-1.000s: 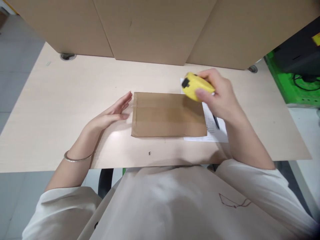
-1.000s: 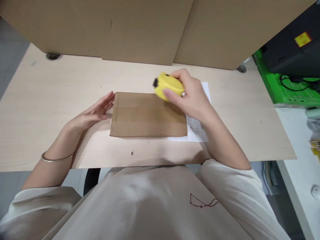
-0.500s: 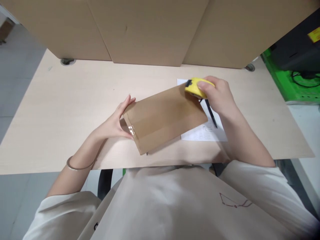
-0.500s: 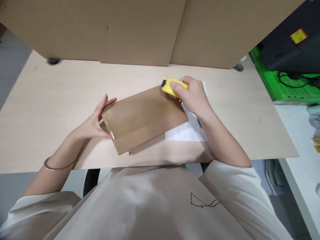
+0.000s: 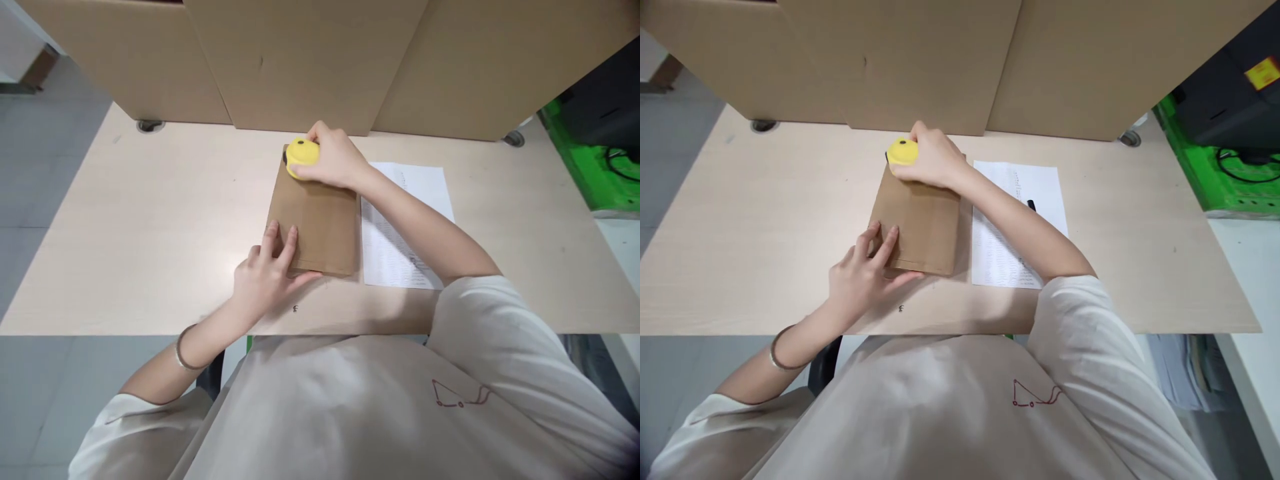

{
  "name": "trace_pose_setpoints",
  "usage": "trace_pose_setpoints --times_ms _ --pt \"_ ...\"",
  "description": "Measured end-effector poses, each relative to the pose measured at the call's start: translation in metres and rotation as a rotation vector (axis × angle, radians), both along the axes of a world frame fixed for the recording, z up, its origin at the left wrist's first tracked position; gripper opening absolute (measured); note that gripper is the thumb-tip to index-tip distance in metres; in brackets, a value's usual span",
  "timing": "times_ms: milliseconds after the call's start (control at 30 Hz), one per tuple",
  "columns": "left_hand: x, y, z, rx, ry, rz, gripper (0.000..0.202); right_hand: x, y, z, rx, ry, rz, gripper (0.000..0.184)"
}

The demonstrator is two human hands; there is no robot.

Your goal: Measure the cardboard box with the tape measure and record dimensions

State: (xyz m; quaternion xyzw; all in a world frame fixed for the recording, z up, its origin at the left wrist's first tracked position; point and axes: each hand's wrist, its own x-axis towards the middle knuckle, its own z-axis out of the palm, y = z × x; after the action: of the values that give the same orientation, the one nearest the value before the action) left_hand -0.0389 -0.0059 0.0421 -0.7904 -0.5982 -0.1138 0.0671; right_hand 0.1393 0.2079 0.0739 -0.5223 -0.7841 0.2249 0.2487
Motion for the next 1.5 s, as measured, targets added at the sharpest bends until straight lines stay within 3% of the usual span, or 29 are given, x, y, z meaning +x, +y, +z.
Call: trace_pose_setpoints --times_ms 100,167,267,333,400,500,600,700,767,867,967,1167,1500 --pt "0.019 -0.003 0.008 -0.033 0.104 0.021 0.102 0.006 -0.017 0.004 0.101 -0.117 0.116 0.059" --pt "0.027 -0.007 0.014 -0.031 0.175 0.023 0.106 0.025 -0.029 0.011 0.125 -0.139 0.164 0.063" --pt "0.031 -0.014 0.025 0.058 0.232 -0.037 0.105 0.078 -0.053 0.025 0.088 -0.172 0.025 0.059" --pt "0.035 -0.018 0.029 0.157 0.201 -0.202 0.089 0.121 -0.075 0.031 -0.003 -0.304 -0.2 0.049" --pt "0.043 -0.02 0.026 0.222 0.103 -0.502 0.068 0.159 -0.099 0.03 -0.21 -0.589 -0.375 0.046" --pt "0.069 -0.018 0.006 0.124 -0.072 -0.954 0.062 0.192 -0.132 0.014 -0.54 -0.869 -0.47 0.059" --pt "0.103 -0.01 -0.025 -0.094 -0.101 -1.115 0.079 0.199 -0.154 -0.005 -0.617 -0.866 -0.433 0.058" --pt "0.129 -0.002 -0.048 -0.236 -0.061 -1.129 0.089 0.203 -0.164 -0.017 -0.516 -0.703 -0.369 0.045" --pt "0.137 0.001 -0.055 -0.298 -0.036 -1.074 0.094 0.21 -0.167 -0.02 -0.438 -0.453 -0.35 0.039" --pt "0.138 0.002 -0.057 -0.327 -0.031 -0.973 0.097 0.219 -0.175 -0.027 -0.425 0.046 -0.309 0.041" --pt "0.136 0.002 -0.054 -0.303 -0.047 -0.919 0.095 0.218 -0.187 -0.04 -0.413 0.342 -0.258 0.05" --pt "0.137 0.003 -0.055 -0.245 -0.13 -0.882 0.083 0.201 -0.203 -0.061 -0.432 0.416 -0.156 0.049" --pt "0.137 0.002 -0.05 -0.246 -0.13 -0.872 0.071 0.197 -0.201 -0.06 -0.459 0.421 -0.102 0.043"
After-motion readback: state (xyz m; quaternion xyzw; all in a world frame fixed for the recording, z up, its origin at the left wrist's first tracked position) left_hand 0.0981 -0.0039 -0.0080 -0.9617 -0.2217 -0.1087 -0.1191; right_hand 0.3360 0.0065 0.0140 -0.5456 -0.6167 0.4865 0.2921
